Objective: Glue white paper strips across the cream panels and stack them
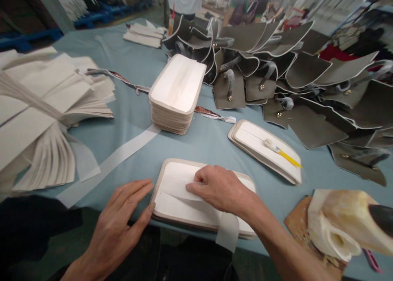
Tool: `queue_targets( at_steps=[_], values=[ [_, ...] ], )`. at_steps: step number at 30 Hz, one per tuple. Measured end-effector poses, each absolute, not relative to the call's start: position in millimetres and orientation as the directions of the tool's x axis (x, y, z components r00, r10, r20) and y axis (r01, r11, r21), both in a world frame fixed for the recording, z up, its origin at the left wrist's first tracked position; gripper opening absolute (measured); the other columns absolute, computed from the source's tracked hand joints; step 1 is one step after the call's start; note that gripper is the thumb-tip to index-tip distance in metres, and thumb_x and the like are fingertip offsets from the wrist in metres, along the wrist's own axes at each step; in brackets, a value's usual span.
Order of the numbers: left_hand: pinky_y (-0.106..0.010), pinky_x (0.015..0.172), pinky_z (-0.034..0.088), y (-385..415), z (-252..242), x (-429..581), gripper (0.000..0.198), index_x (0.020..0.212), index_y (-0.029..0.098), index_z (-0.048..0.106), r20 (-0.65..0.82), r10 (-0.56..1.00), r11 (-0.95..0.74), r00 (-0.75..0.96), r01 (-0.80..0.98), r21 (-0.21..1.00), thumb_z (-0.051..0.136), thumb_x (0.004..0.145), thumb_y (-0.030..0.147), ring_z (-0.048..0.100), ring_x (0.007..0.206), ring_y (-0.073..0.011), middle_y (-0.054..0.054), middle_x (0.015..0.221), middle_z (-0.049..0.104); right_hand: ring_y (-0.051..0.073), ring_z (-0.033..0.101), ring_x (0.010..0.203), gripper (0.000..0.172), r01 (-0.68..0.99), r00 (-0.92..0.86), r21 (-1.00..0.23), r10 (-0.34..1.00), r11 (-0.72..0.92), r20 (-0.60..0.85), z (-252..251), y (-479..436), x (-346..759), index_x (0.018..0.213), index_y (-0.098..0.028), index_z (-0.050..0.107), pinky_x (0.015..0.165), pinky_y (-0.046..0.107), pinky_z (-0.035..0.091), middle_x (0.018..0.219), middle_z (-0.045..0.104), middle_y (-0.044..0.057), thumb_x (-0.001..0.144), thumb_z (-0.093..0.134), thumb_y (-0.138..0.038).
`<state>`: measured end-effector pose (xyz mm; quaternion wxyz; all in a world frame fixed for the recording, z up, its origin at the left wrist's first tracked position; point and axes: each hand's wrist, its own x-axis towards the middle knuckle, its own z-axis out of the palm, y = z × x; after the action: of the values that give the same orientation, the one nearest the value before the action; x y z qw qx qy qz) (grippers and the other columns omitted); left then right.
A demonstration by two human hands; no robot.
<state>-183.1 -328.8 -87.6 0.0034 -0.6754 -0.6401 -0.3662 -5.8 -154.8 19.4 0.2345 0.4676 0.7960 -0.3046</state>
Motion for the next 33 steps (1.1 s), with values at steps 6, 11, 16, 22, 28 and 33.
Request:
queue_targets(
  at_steps=[6,11,16,22,28,33],
  values=[
    [-0.04,0.112,0.046,-324.9,-89.7,-182.3,0.032,0.13,0.01,0.059,0.503,0.861,-0.186,-0.071,0.877,0.443,0.059,0.098,0.014,0.057,0.124,-0.0242,-0.014,0.129,0.067,0.012,0.039,0.061,0.034,0.884,-0.461,-0.278,0.593,0.377,-0.66,20.2,-154.4,-7.0,0.066,-0.02,0.057,0.059,0.029,0.025,0.064,0.052,-0.004,0.094,0.061,-0.038],
    [-0.045,0.112,0.046,-320.5,-87.9,-180.0,0.042,0.14,0.01,0.054,0.498,0.867,-0.201,0.005,0.919,0.34,0.057,0.1,0.022,0.052,0.135,-0.0294,-0.015,0.14,0.064,0.012,0.042,0.062,0.034,0.885,-0.457,-0.273,0.594,0.376,-0.662,20.3,-153.9,-7.8,0.067,-0.02,0.059,0.06,0.029,0.025,0.066,0.056,-0.003,0.095,0.061,-0.039],
    [-0.048,0.107,0.046,-317.0,-88.9,-173.0,0.052,0.147,0.011,0.049,0.43,0.892,-0.255,0.142,0.942,0.218,0.05,0.103,0.037,0.043,0.144,-0.0355,-0.011,0.15,0.06,0.014,0.044,0.062,0.035,0.865,-0.496,-0.289,0.61,0.411,-0.617,14.1,-155.1,-5.0,0.067,-0.02,0.062,0.06,0.031,0.024,0.066,0.061,-0.001,0.095,0.062,-0.041],
    [-0.052,0.115,0.033,-320.9,-103.2,-165.9,0.065,0.154,0.011,0.045,0.365,0.92,-0.211,0.141,0.964,0.16,0.047,0.102,0.05,0.037,0.149,-0.0417,-0.011,0.157,0.053,0.014,0.045,0.063,0.031,0.864,-0.503,-0.321,0.646,0.387,-0.575,9.1,-156.6,2.7,0.069,-0.02,0.064,0.061,0.031,0.024,0.068,0.062,0.0,0.093,0.063,-0.04],
    [-0.054,0.113,0.033,-322.1,-106.6,-163.6,0.073,0.157,0.008,0.039,0.367,0.918,-0.199,0.152,0.975,0.095,0.045,0.102,0.055,0.041,0.146,-0.0446,-0.014,0.16,0.049,0.013,0.042,0.062,0.034,0.849,-0.522,-0.422,0.629,0.318,-0.576,6.3,-150.0,38.5,0.065,-0.02,0.057,0.059,0.03,0.025,0.063,0.052,-0.004,0.091,0.062,-0.042],
    [-0.056,0.109,0.037,-319.7,-103.9,-162.9,0.076,0.161,0.008,0.03,0.366,0.913,-0.211,0.181,0.977,0.041,0.042,0.103,0.054,0.042,0.145,-0.0458,-0.016,0.159,0.05,0.012,0.043,0.063,0.03,0.81,-0.538,-0.546,0.642,0.214,-0.546,-3.8,-143.3,84.0,0.072,-0.019,0.061,0.058,0.028,0.028,0.065,0.051,-0.004,0.092,0.058,-0.042]
  ],
)
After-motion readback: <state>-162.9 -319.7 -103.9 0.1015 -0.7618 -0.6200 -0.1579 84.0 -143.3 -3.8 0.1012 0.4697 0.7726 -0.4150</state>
